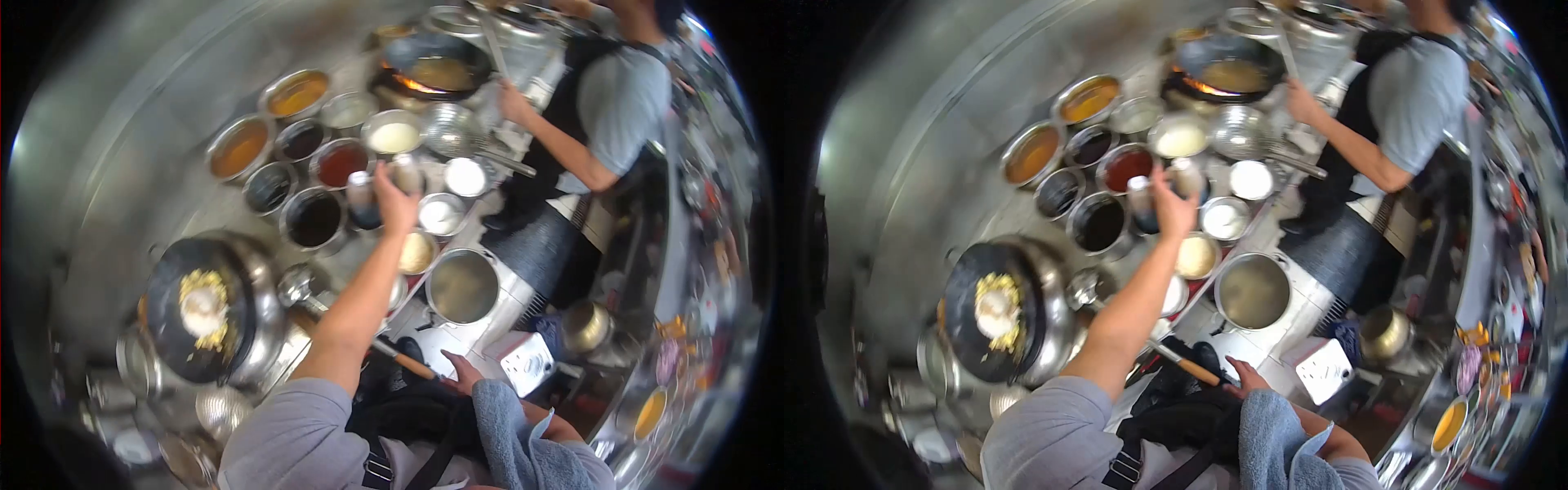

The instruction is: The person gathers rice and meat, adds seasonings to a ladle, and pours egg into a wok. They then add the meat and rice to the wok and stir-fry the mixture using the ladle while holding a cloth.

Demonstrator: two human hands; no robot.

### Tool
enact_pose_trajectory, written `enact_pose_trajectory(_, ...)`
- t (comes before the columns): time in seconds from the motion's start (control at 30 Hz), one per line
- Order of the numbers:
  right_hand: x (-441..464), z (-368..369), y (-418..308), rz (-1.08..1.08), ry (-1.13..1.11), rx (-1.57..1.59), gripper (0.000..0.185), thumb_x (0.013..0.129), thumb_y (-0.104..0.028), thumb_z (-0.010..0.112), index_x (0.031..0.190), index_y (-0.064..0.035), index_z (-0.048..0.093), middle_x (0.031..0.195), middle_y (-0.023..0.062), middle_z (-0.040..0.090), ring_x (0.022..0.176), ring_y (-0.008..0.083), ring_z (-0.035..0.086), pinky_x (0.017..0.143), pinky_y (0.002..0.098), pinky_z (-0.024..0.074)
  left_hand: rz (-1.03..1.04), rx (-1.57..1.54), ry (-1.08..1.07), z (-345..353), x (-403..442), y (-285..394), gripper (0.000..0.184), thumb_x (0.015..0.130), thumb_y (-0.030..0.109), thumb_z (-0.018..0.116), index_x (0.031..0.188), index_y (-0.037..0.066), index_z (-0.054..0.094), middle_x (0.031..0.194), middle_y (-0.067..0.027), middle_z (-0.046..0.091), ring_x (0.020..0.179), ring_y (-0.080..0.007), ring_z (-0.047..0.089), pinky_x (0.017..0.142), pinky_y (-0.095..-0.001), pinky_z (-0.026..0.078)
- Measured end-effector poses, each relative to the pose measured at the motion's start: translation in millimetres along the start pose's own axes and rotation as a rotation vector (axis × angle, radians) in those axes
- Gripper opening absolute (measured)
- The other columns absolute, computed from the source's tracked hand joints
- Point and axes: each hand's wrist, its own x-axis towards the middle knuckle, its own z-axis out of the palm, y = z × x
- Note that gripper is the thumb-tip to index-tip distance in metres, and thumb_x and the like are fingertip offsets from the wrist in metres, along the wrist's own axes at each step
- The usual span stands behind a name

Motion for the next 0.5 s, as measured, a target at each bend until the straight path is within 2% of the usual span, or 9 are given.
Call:
enact_pose_trajectory(0.1, 65.8, 21.5, -26.9, -0.069, -0.283, -0.054, 0.082, 0.081, -0.026, 0.072, 0.147, -0.0116, 0.024, 0.13, 0.0233, 0.049, 0.115, 0.0355, 0.053, 0.095, 0.0429, 0.0459, -0.055, -0.487, -0.204, -68.7, -49.4, 25.1, 0.092, 0.074, -0.002, 0.07, 0.147, 0.012, 0.015, 0.148, -0.0179, 0.027, 0.136, -0.0327, 0.033, 0.107, -0.0441, 0.033)
enact_pose_trajectory(0.13, 80.3, 25.9, -41.2, 0.03, -0.409, 0.143, 0.085, 0.079, -0.022, 0.072, 0.147, -0.0143, 0.021, 0.111, 0.0228, 0.061, 0.1, 0.0393, 0.06, 0.091, 0.0444, 0.0462, -0.105, -0.478, -0.38, -121.4, -66.4, 48.0, 0.09, 0.076, 0.001, 0.069, 0.147, 0.012, 0.015, 0.149, -0.0161, 0.026, 0.137, -0.0323, 0.03, 0.108, -0.045, 0.032)
enact_pose_trajectory(0.2, 98.6, 32.9, -76.9, 0.282, -0.526, 0.142, 0.086, 0.078, -0.019, 0.069, 0.147, -0.0137, 0.018, 0.101, 0.0232, 0.064, 0.093, 0.0421, 0.062, 0.084, 0.0465, 0.0493, 0.052, -0.128, -0.452, -215.6, -94.1, 50.9, 0.078, 0.078, 0.009, 0.068, 0.145, 0.012, 0.028, 0.15, -0.0127, 0.027, 0.136, -0.0298, 0.033, 0.106, -0.0448, 0.035)
enact_pose_trajectory(0.23, 101.6, 51.2, -66.1, 0.024, -0.324, -0.193, 0.086, 0.077, -0.016, 0.066, 0.146, -0.0158, 0.016, 0.103, 0.0261, 0.063, 0.093, 0.0433, 0.063, 0.079, 0.0491, 0.0504, -0.005, -0.039, -0.416, -263.0, -107.6, 40.7, 0.074, 0.075, 0.011, 0.069, 0.14, 0.006, 0.035, 0.145, -0.0185, 0.034, 0.135, -0.0342, 0.034, 0.109, -0.0417, 0.032)
enact_pose_trajectory(0.27, 109.9, 63.7, -58.7, 0.079, -0.135, -0.292, 0.078, 0.064, -0.016, 0.072, 0.135, -0.0211, 0.04, 0.087, 0.0188, 0.066, 0.081, 0.0408, 0.063, 0.073, 0.0473, 0.0493, -0.162, 0.026, -0.318, -308.7, -128.5, 14.8, 0.069, 0.076, 0.013, 0.069, 0.137, 0.005, 0.038, 0.14, -0.0194, 0.04, 0.133, -0.0343, 0.037, 0.108, -0.0418, 0.032)
enact_pose_trajectory(0.3, 120.8, 69.1, -33.7, 0.034, -0.109, -0.33, 0.068, 0.07, -0.017, 0.069, 0.132, -0.0205, 0.043, 0.092, 0.02, 0.065, 0.085, 0.0418, 0.063, 0.076, 0.0479, 0.0491, -0.224, 0.149, -0.179, -358.7, -152.2, -20.4, 0.065, 0.077, 0.015, 0.07, 0.134, 0.004, 0.041, 0.133, -0.0194, 0.046, 0.127, -0.0345, 0.042, 0.107, -0.0409, 0.034)
enact_pose_trajectory(0.33, 145.4, 67.5, 21.1, 0.024, -0.303, -0.374, 0.058, 0.08, -0.023, 0.063, 0.133, -0.0175, 0.042, 0.106, 0.0207, 0.063, 0.095, 0.04, 0.062, 0.081, 0.0452, 0.0496, -0.234, 0.288, 0.025, -412.6, -185.0, -51.4, 0.06, 0.078, 0.014, 0.07, 0.132, 0.003, 0.044, 0.131, -0.019, 0.047, 0.121, -0.0334, 0.048, 0.104, -0.0398, 0.037)
enact_pose_trajectory(0.37, 130.7, 57.6, -13.5, 0.188, -0.247, -0.351, 0.062, 0.085, -0.017, 0.063, 0.141, -0.0215, 0.036, 0.105, 0.017, 0.065, 0.095, 0.0325, 0.064, 0.085, 0.0387, 0.0503, -0.38, 0.252, 0.158, -468.1, -211.3, -26.6, 0.055, 0.08, 0.009, 0.067, 0.13, 0.003, 0.045, 0.128, -0.0181, 0.05, 0.117, -0.0314, 0.051, 0.101, -0.0383, 0.039)
enact_pose_trajectory(0.5, 99.9, -1.0, -116.9, -0.086, -0.374, 0.29, 0.064, 0.088, -0.014, 0.061, 0.145, -0.0206, 0.032, 0.108, 0.0115, 0.062, 0.099, 0.0272, 0.061, 0.086, 0.0364, 0.0482, -0.596, 0.581, 0.59, -606.9, -373.2, -40.8, 0.047, 0.079, 0.001, 0.062, 0.124, -0.001, 0.048, 0.118, -0.0191, 0.058, 0.106, -0.0316, 0.058, 0.09, -0.0395, 0.047)
